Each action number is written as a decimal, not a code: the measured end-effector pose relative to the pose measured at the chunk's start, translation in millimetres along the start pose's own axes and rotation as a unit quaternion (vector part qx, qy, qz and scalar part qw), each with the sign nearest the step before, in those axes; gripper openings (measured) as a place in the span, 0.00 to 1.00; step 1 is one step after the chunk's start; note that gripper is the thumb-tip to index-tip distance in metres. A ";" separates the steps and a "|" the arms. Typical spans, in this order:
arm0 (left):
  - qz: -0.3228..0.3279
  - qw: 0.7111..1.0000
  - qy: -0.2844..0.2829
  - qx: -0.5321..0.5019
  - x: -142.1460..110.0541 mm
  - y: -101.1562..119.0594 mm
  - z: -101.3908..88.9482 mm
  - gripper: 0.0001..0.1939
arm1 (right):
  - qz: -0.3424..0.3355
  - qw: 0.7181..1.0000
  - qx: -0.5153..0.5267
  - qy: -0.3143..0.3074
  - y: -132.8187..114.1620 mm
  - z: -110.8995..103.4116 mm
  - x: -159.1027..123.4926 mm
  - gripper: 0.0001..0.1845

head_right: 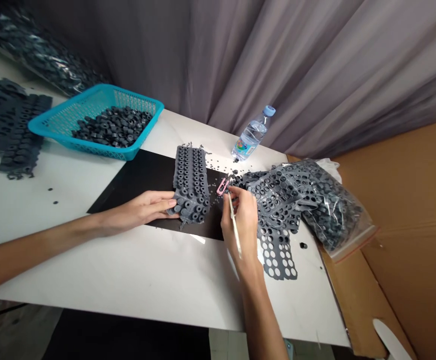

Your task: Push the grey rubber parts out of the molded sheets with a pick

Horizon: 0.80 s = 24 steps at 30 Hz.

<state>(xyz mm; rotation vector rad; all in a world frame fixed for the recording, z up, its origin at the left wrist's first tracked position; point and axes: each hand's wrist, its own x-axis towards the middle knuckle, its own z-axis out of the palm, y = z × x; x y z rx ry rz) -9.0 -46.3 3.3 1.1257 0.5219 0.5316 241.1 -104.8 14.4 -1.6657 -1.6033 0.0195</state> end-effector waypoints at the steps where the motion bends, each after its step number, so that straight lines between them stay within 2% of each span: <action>1: 0.000 1.000 -0.001 -0.001 0.3 0.4 0.3 0.13 | -0.012 1.000 0.022 -0.010 -5.2 -0.1 -0.7 0.16; 4: 0.009 1.000 -0.003 -0.006 1.4 0.3 0.9 0.13 | -0.075 0.991 0.086 -0.071 -20.2 2.2 -4.7 0.20; 8: 0.016 1.000 -0.004 -0.007 2.7 -0.8 1.0 0.15 | -0.164 0.972 0.081 -0.145 -31.2 9.7 -10.8 0.08; 10: 0.019 1.000 -0.005 -0.009 3.0 -1.1 1.0 0.16 | -0.181 0.969 0.066 -0.155 -33.0 12.6 -12.4 0.06; 16: 0.031 0.999 -0.004 -0.011 3.1 -2.5 -0.2 0.16 | -0.222 0.958 0.074 -0.168 -33.4 10.6 -10.4 0.09; 24: 0.031 0.999 -0.001 -0.012 3.1 -6.4 -2.3 0.13 | -0.221 0.957 0.063 -0.176 -34.4 10.4 -10.2 0.08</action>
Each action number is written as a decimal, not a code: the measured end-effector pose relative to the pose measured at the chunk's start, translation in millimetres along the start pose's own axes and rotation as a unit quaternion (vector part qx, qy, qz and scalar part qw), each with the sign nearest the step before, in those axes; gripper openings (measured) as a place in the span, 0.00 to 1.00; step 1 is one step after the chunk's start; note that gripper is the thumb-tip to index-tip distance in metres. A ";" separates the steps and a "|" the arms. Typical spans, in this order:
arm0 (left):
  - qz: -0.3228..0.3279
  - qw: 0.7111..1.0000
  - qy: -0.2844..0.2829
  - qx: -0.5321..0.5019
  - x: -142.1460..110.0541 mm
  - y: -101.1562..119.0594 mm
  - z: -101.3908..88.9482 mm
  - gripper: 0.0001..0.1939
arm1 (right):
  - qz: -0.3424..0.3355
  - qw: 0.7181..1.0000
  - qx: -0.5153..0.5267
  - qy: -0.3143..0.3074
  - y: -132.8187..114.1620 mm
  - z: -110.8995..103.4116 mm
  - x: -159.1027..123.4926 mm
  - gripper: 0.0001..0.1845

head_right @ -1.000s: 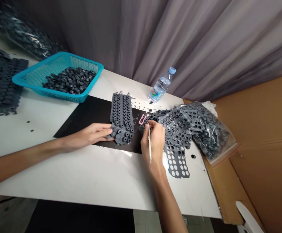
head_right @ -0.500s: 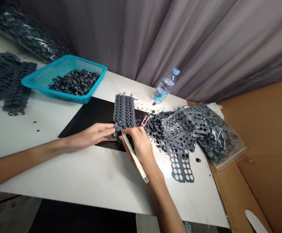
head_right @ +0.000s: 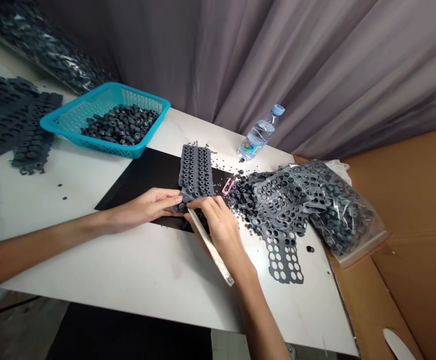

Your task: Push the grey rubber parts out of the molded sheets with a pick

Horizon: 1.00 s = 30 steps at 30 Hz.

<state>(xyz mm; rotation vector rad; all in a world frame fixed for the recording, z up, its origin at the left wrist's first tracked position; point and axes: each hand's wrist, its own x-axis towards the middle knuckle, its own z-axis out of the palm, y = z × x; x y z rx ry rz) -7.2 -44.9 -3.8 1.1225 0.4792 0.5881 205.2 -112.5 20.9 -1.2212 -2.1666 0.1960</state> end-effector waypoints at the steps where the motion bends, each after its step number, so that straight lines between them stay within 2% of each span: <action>1: -0.001 1.000 0.002 0.001 0.2 -0.7 -0.3 0.13 | -0.001 1.000 -0.001 -0.002 0.0 0.1 0.0 0.08; 15: 0.011 1.000 -0.010 0.003 3.7 -7.2 -1.6 0.14 | 0.002 0.999 -0.050 0.004 0.2 5.8 -0.4 0.09; 18: 0.008 1.000 0.003 0.003 4.5 -8.6 -2.5 0.14 | -0.008 0.997 -0.070 -0.006 -0.4 7.0 -0.8 0.12; 30: -0.017 1.000 0.013 -0.023 0.5 -2.8 3.4 0.15 | -0.048 0.985 -0.162 0.021 -2.8 9.6 1.5 0.12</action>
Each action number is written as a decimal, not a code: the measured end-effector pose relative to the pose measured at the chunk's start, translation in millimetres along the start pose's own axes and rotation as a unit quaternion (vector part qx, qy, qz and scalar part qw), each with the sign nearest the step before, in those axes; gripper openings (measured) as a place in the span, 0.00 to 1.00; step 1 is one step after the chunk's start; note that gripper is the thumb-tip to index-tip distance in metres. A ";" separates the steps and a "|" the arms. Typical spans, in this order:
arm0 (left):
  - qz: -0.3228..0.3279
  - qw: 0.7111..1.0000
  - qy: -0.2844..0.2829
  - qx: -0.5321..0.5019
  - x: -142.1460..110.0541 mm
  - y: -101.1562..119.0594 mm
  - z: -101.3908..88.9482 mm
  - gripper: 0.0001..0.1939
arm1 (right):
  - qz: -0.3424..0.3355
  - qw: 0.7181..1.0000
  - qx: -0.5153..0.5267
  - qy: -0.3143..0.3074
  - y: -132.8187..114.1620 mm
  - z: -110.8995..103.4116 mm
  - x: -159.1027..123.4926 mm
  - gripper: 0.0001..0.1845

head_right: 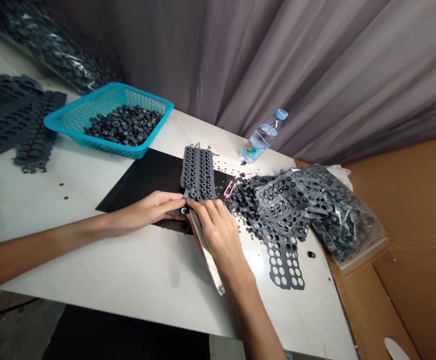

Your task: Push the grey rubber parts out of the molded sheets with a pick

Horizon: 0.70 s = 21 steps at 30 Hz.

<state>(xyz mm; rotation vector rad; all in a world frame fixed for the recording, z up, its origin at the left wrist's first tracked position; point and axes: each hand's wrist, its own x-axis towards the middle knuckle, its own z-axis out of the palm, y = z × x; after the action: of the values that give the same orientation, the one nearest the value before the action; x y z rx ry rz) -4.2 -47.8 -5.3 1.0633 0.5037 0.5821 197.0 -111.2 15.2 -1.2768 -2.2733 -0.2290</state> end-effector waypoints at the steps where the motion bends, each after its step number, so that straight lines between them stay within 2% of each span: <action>1: -0.002 1.000 0.000 -0.003 -0.5 0.4 0.1 0.15 | -0.007 1.000 -0.008 0.002 0.0 0.0 0.2 0.12; 5: -0.021 1.000 -0.004 -0.023 -2.2 2.2 0.5 0.16 | -0.021 1.000 -0.022 0.007 -0.3 1.3 0.7 0.12; 10: -0.028 0.999 -0.020 -0.031 -2.9 2.5 1.6 0.15 | -0.006 1.000 -0.015 0.001 -1.0 2.5 0.6 0.13; 15: -0.029 0.999 0.004 -0.027 -3.1 3.1 2.3 0.13 | 0.033 0.996 0.079 -0.022 0.4 -5.6 -1.2 0.14; 21: -0.008 0.999 0.019 -0.028 -3.1 6.4 3.3 0.15 | 0.052 0.987 0.154 -0.008 7.1 -14.1 -3.7 0.09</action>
<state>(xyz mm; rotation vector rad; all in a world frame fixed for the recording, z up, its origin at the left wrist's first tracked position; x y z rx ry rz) -5.6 -49.6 2.2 0.9954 0.5255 0.5996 209.5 -115.5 24.6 -1.2309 -2.1442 0.1662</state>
